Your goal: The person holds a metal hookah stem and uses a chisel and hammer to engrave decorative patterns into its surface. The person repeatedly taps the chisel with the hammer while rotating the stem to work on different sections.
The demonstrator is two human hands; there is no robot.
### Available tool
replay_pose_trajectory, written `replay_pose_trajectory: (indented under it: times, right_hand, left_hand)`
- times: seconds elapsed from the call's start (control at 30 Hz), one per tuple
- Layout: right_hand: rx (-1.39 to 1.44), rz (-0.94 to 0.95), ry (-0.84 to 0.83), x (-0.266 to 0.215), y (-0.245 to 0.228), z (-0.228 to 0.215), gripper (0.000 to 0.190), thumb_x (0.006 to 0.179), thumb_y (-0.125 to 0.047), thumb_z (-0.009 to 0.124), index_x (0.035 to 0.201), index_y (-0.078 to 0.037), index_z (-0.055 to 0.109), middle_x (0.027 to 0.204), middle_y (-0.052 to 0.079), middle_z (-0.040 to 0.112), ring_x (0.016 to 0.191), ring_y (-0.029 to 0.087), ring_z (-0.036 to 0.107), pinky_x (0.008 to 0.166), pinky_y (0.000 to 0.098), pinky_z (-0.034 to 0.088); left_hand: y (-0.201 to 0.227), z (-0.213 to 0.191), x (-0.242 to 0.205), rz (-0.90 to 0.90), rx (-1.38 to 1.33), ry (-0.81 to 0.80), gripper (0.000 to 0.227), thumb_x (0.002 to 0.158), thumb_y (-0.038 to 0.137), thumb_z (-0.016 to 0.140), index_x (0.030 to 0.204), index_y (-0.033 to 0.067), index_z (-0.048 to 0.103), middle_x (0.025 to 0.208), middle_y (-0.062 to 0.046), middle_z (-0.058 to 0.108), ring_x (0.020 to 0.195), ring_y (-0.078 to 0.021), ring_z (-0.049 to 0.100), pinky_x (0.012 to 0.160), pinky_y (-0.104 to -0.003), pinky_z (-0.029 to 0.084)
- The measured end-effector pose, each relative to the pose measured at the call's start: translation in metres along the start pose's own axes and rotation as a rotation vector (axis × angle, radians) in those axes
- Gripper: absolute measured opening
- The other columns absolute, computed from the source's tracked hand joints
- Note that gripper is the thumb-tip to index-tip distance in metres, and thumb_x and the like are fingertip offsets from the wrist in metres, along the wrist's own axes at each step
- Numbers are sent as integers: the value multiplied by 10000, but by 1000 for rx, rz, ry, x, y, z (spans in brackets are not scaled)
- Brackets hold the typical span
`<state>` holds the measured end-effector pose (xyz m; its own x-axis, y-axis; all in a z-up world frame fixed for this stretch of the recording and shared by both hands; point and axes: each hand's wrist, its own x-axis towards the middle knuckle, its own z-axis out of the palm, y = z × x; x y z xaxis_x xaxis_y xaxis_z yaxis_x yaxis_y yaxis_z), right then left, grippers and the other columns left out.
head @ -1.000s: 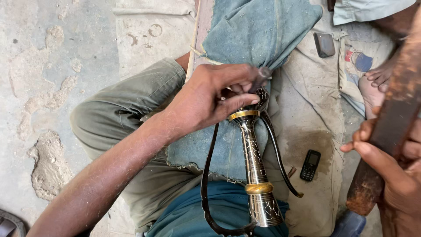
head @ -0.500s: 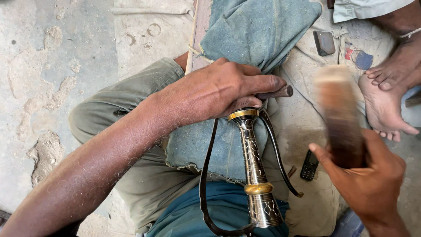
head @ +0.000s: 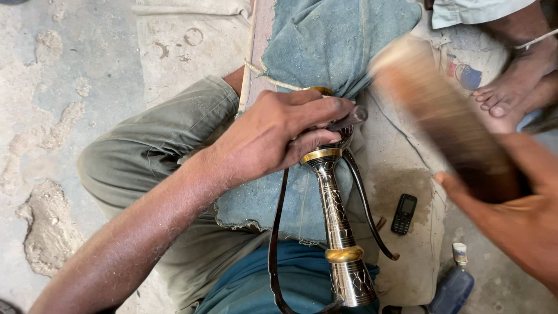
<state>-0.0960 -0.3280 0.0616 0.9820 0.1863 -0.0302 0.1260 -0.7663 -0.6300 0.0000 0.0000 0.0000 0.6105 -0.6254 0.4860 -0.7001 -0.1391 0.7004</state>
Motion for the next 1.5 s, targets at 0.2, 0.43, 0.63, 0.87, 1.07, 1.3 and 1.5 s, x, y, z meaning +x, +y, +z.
replay_pose_trajectory:
  times: [0.2, 0.43, 0.63, 0.87, 1.07, 1.3, 1.5]
  right_hand:
    - [-395, 158, -44, 5, 25, -14, 321, 910, -59, 713, 1193, 44, 601, 900, 217, 661, 708, 269, 689, 625, 337, 580]
    - [-415, 66, -78, 18, 16, -22, 321, 917, -55, 698, 1203, 49, 599, 914, 216, 664, 737, 262, 695, 645, 331, 584]
    - [-415, 27, -81, 32, 6, -24, 321, 922, -52, 686, 1212, 54, 597, 927, 216, 666, 762, 256, 700, 662, 326, 588]
    - [-428, 11, -94, 32, 4, -27, 322, 929, -49, 671, 1222, 59, 595, 941, 215, 669, 791, 249, 706, 682, 320, 592]
    - [-422, 4, -80, 29, -4, -27, 323, 934, -46, 658, 1231, 64, 593, 954, 214, 672, 816, 243, 712, 699, 315, 596]
    - [-380, -2, -79, 36, 6, -29, 325, 940, -42, 643, 1241, 69, 591, 968, 213, 675, 844, 236, 718, 718, 309, 600]
    - [-411, -29, -76, 37, 15, -36, 327, 946, -39, 631, 1250, 73, 589, 981, 213, 677, 869, 230, 723, 735, 304, 604]
  left_hand:
    - [4, 7, -18, -79, -6, 131, 310, 1019, 220, 744, 1259, 55, 637, 1013, -86, 698, 864, -235, 727, 745, -354, 588]
    - [-9, 13, -30, -33, -40, 210, 213, 1014, 160, 799, 1088, 49, 633, 924, -46, 657, 811, -193, 677, 708, -340, 548]
    - [-13, 19, -36, -34, -35, 280, 208, 950, 118, 834, 1065, 40, 680, 844, -56, 640, 728, -168, 658, 636, -308, 528]
    - [-18, 23, -43, -48, -13, 321, 269, 905, 138, 882, 916, 45, 629, 812, -43, 681, 684, -143, 677, 587, -303, 512]
    - [-19, 25, -47, -42, 31, 321, 239, 923, 173, 900, 1046, 88, 714, 916, -38, 733, 757, -148, 722, 664, -298, 573]
    - [-13, 31, -38, -91, 14, 349, 239, 937, 162, 853, 996, 23, 668, 868, -58, 687, 744, -117, 705, 636, -273, 573]
    - [-9, 36, -29, -194, 57, 361, 379, 922, 165, 876, 825, 15, 541, 734, -44, 621, 628, -105, 641, 557, -266, 516]
